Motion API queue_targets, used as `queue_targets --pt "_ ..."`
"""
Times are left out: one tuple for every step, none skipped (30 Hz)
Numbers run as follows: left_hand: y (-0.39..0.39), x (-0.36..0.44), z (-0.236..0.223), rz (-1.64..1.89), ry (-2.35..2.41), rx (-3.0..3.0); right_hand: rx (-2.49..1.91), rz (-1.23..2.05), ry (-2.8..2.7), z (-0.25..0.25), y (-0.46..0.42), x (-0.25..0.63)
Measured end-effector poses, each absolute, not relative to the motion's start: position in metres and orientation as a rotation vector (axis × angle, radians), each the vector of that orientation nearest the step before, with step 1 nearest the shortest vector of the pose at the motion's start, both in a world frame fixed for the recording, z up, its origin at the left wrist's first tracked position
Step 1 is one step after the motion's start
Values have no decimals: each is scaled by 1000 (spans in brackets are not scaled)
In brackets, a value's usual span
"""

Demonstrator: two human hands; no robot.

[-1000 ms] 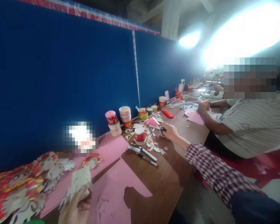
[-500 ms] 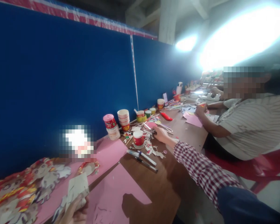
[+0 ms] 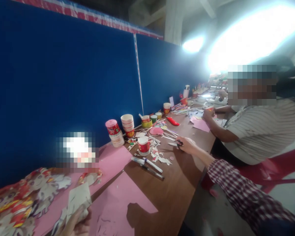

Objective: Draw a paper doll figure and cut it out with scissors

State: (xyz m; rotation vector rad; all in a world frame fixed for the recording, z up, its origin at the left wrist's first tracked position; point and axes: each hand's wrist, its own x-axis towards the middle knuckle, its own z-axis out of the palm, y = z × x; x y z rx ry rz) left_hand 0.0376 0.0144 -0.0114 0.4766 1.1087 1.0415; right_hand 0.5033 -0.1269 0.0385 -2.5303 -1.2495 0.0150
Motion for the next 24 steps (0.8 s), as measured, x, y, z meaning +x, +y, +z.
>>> queue_targets --pt "14 39 -10 1055 1101 483 -2530 10 -1241 35 -132 503" --pt "13 40 -8 1072 1084 494 -2531 -1 -1220 32 -135 504" --pt "11 42 -6 1091 1070 509 -2531 -12 -1195 30 -135 504" --pt "10 43 -4 1105 1063 524 -2529 -24 -1165 27 -132 505" --pt "9 44 -1 1114 1059 535 -2527 -37 -1129 26 -126 506" --pt "7 45 0 1117 1059 540 -2520 -49 -1098 25 -120 506" --pt "6 46 1 1118 1064 536 -2502 -71 -1072 26 -111 506" --pt "6 46 2 1120 1071 526 -2476 -94 -1053 27 -103 505" --pt "5 47 2 1118 1077 513 -2445 -120 -1035 28 -94 503" --pt "5 47 2 1121 1081 500 -2410 -141 -1022 30 -86 500" --pt "5 47 2 1125 1082 490 -2371 -154 -1028 31 -78 496" --pt "5 46 1 1131 1079 481 -2331 -161 -1041 32 -72 490" --pt "6 46 0 1137 1076 470 -2293 -164 -1061 32 -66 482" --pt "6 47 0 1141 1072 461 -2258 -166 -1083 31 -60 474" --pt "6 47 0 1146 1071 451 -2229 -166 -1102 29 -55 465" --pt "7 47 0 1154 1070 442 -2204 -159 -1119 26 -51 455" --pt "6 48 1 1160 1068 440 -2179 -147 -1140 23 -46 446" --pt "6 49 2 1172 1058 442 -2159 -132 -1155 19 -41 437" --pt "5 49 2 1191 1046 449 -2144 -121 -1159 16 -37 429" --pt "5 50 3 1202 1029 465 -2137 -118 -1155 14 -33 422" --pt "4 51 4 1206 1019 476 -2135 -118 -1150 12 -30 418" --pt "3 51 4 1217 1021 483 -2139 -123 -1142 11 -27 416" --pt "3 51 3 1218 1025 489 -2150 -131 -1131 12 -26 416" --pt "3 51 3 1221 1031 490 -2167 -142 -1116 13 -27 419"
